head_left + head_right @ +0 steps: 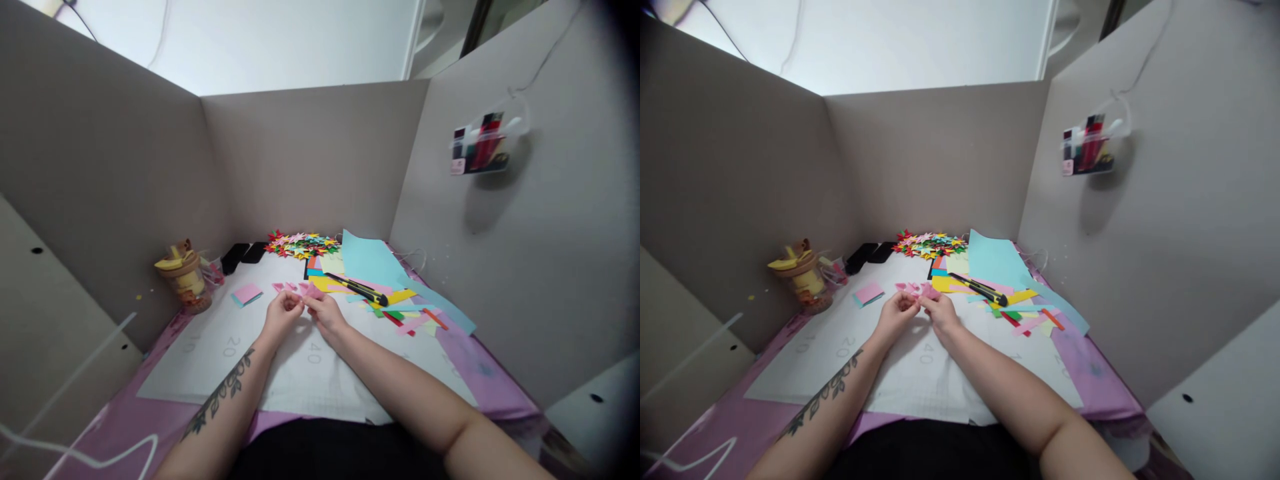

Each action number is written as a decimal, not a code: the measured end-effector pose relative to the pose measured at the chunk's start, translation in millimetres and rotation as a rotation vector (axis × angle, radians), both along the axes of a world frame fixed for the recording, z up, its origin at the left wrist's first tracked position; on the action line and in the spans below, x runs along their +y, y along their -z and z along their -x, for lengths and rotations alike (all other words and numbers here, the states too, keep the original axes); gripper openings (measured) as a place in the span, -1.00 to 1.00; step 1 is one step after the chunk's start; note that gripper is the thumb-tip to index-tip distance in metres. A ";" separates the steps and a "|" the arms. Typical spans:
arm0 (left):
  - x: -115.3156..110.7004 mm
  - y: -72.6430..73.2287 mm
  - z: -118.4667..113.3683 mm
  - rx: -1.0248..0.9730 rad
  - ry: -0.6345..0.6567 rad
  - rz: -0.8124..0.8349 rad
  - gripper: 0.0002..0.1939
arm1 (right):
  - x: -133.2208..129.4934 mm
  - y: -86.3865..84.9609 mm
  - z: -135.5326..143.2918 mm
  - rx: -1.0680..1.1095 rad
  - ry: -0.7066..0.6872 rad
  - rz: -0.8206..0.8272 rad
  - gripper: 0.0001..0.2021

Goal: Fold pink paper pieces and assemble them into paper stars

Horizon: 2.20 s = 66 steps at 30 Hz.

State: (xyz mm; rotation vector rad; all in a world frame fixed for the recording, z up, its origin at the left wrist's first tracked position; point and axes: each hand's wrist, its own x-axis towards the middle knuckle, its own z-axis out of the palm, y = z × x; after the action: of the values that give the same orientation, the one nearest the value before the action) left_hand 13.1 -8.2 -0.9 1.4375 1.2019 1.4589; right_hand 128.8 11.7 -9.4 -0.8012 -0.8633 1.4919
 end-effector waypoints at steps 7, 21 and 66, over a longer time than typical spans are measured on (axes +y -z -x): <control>0.1 2.9 2.4 0.003 0.047 0.031 -0.81 | 2.6 -1.0 0.7 0.057 0.018 0.020 -0.76; -2.6 -1.3 3.9 0.284 0.058 0.019 -0.81 | 1.2 2.8 3.9 0.047 0.021 0.082 -0.81; 1.6 6.7 5.4 0.107 0.098 0.070 -0.84 | 8.3 5.5 -0.6 -0.171 0.003 -0.117 -0.74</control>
State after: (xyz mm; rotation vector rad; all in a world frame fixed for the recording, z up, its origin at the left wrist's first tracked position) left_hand 7.7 -6.6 -7.6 1.5211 1.2180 1.2752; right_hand 129.4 20.0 -14.9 -0.8512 -1.0669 1.3704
